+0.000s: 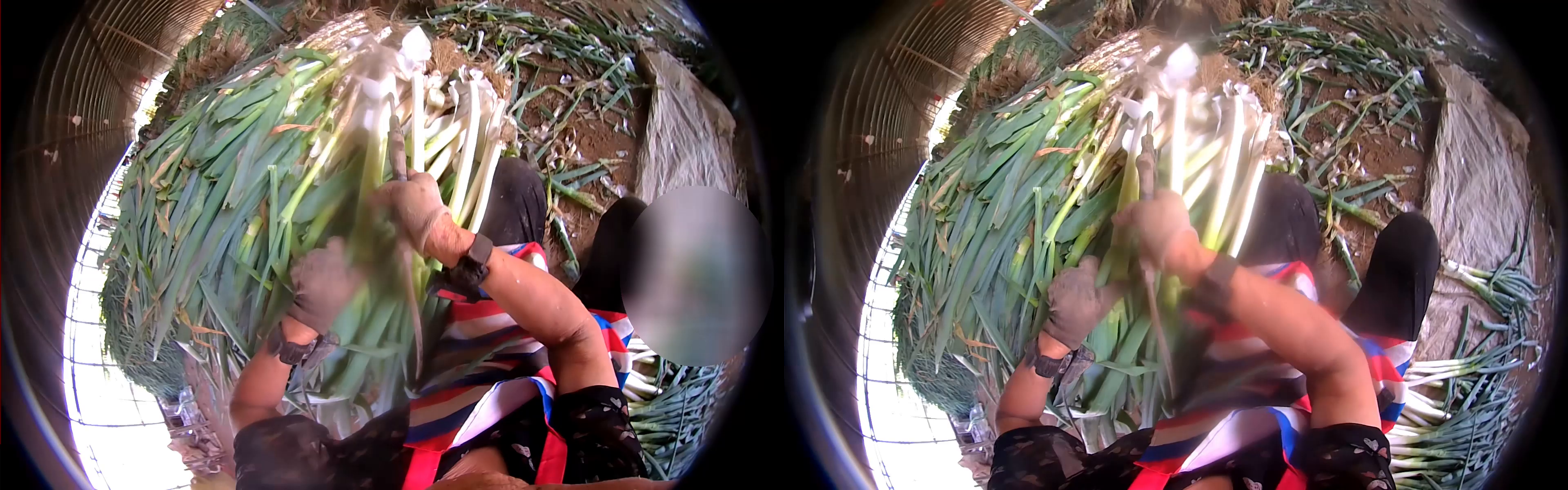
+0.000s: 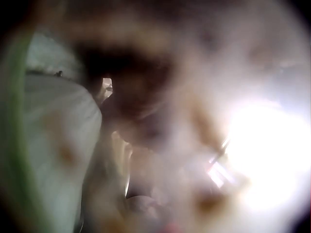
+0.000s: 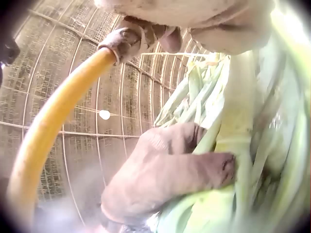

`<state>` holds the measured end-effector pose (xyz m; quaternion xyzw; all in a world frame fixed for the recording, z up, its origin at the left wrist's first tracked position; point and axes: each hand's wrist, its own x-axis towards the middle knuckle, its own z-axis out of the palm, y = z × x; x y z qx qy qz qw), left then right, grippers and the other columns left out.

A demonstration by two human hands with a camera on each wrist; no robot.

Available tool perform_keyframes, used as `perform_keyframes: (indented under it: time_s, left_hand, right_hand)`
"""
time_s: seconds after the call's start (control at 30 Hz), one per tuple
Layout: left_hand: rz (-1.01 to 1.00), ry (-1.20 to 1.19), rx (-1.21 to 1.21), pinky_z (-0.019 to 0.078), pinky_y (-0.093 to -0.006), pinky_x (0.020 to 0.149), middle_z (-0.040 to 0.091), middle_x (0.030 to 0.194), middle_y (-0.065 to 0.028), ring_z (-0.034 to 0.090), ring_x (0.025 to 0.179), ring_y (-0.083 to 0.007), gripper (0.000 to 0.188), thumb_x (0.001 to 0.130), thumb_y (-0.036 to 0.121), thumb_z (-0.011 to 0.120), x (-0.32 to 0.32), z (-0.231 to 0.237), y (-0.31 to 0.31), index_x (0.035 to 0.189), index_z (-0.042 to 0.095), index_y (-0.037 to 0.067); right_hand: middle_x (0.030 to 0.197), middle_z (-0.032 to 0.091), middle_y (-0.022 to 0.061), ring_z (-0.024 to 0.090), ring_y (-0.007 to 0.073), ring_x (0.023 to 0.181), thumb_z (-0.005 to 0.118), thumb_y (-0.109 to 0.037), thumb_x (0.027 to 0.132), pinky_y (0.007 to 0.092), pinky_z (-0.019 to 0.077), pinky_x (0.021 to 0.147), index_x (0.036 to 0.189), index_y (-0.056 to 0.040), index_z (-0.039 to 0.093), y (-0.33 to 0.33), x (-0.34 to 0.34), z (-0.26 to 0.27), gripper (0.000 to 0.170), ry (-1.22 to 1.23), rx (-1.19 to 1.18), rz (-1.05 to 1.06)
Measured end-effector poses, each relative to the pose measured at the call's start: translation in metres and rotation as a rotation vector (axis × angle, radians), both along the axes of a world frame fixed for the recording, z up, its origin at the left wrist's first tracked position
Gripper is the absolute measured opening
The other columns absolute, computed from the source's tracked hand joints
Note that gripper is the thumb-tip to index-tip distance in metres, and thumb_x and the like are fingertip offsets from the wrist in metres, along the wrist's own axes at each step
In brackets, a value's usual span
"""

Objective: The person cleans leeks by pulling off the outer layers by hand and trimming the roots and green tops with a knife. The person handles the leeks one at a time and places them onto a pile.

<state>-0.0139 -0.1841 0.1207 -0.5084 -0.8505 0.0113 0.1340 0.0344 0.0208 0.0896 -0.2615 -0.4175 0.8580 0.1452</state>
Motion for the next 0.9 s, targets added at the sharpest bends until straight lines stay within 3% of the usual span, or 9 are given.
perform_keyframes:
  time_s: [0.33, 0.43, 0.47, 0.57, 0.6, 0.67, 0.77, 0.87, 0.9]
  left_hand:
    - [0.147, -0.376, 0.001, 0.0512, -0.0486, 0.067, 0.065, 0.078, -0.0251, 0.064, 0.075, -0.0445, 0.048, 0.077, 0.039, 0.081, 0.010, 0.018, 0.024, 0.096, 0.060, 0.000]
    - [0.106, -0.550, 0.038, 0.0526, -0.0451, 0.071, 0.067, 0.082, -0.0234, 0.067, 0.078, -0.0399, 0.044, 0.077, 0.031, 0.080, 0.000, 0.021, 0.026, 0.100, 0.061, -0.002]
    - [0.078, -0.611, 0.061, 0.0530, -0.0436, 0.072, 0.068, 0.083, -0.0222, 0.068, 0.079, -0.0374, 0.043, 0.078, 0.028, 0.080, -0.006, 0.023, 0.024, 0.101, 0.061, -0.003]
    - [-0.044, -0.751, 0.258, 0.0519, -0.0391, 0.073, 0.069, 0.085, -0.0143, 0.066, 0.080, -0.0234, 0.039, 0.078, 0.020, 0.078, -0.036, 0.028, 0.023, 0.105, 0.062, -0.004]
    - [-0.009, -0.869, 0.274, 0.0507, -0.0364, 0.073, 0.068, 0.086, -0.0122, 0.064, 0.081, -0.0204, 0.034, 0.078, 0.017, 0.077, -0.042, 0.035, 0.029, 0.102, 0.064, -0.004]
    - [0.066, -1.108, 0.307, 0.0484, -0.0311, 0.074, 0.066, 0.087, -0.0080, 0.060, 0.083, -0.0144, 0.024, 0.078, 0.010, 0.075, -0.051, 0.059, 0.043, 0.096, 0.068, -0.004]
    - [0.064, -1.158, 0.219, 0.0464, -0.0295, 0.081, 0.063, 0.086, -0.0075, 0.059, 0.087, -0.0174, 0.013, 0.079, 0.009, 0.073, -0.064, 0.087, 0.059, 0.087, 0.070, -0.001]
    - [-0.017, -1.030, 0.232, 0.0451, -0.0314, 0.086, 0.062, 0.089, -0.0077, 0.059, 0.091, -0.0207, 0.008, 0.080, 0.009, 0.071, -0.068, 0.091, 0.055, 0.082, 0.070, 0.001]
    - [-0.030, -1.008, 0.248, 0.0454, -0.0321, 0.087, 0.063, 0.091, -0.0079, 0.059, 0.093, -0.0214, 0.007, 0.080, 0.009, 0.071, -0.068, 0.090, 0.051, 0.083, 0.072, 0.002]
  right_hand:
    - [0.062, 0.054, 0.0058, 0.044, 0.0154, 0.039, 0.073, -0.014, 0.078, 0.0324, 0.0357, 0.036, 0.075, 0.0020, 0.064, 0.060, -0.042, 0.025, 0.019, -0.060, 0.110, 0.067]
    - [0.067, 0.060, 0.0083, 0.051, 0.0170, 0.043, 0.072, -0.011, 0.080, 0.0312, 0.0429, 0.039, 0.086, 0.0033, 0.068, 0.052, -0.030, 0.034, 0.016, -0.047, 0.113, 0.096]
    - [0.071, 0.063, 0.0095, 0.056, 0.0174, 0.050, 0.071, -0.008, 0.080, 0.0314, 0.0463, 0.045, 0.089, 0.0009, 0.070, 0.046, -0.024, 0.027, 0.013, 0.003, 0.231, 0.113]
    - [0.083, 0.069, 0.0129, 0.068, 0.0187, 0.070, 0.069, -0.001, 0.079, 0.0318, 0.0563, 0.064, 0.099, -0.0061, 0.075, 0.023, -0.004, -0.034, 0.022, 0.263, 1.452, -0.001]
    - [0.084, 0.069, 0.0131, 0.069, 0.0202, 0.073, 0.069, 0.000, 0.079, 0.0333, 0.0567, 0.067, 0.099, -0.0060, 0.075, 0.007, 0.015, -0.034, 0.022, 0.235, 1.335, 0.038]
    - [0.083, 0.068, 0.0108, 0.067, 0.0218, 0.069, 0.068, 0.001, 0.076, 0.0329, 0.0554, 0.064, 0.093, -0.0042, 0.074, -0.033, 0.055, -0.007, 0.018, 0.299, 0.762, 0.071]
    - [0.080, 0.066, 0.0078, 0.065, 0.0207, 0.068, 0.068, 0.001, 0.077, 0.0328, 0.0545, 0.062, 0.086, -0.0010, 0.073, -0.068, 0.094, 0.029, 0.011, 0.136, 0.410, 0.148]
    - [0.085, 0.066, 0.0064, 0.065, 0.0176, 0.074, 0.069, -0.002, 0.077, 0.0334, 0.0548, 0.063, 0.093, 0.0024, 0.070, -0.069, 0.095, -0.013, 0.016, 0.507, 1.166, 0.001]
    - [0.093, 0.066, 0.0072, 0.066, 0.0185, 0.082, 0.071, -0.004, 0.076, 0.0352, 0.0553, 0.066, 0.101, 0.0037, 0.067, -0.070, 0.098, -0.007, 0.027, 0.263, 0.228, 0.197]
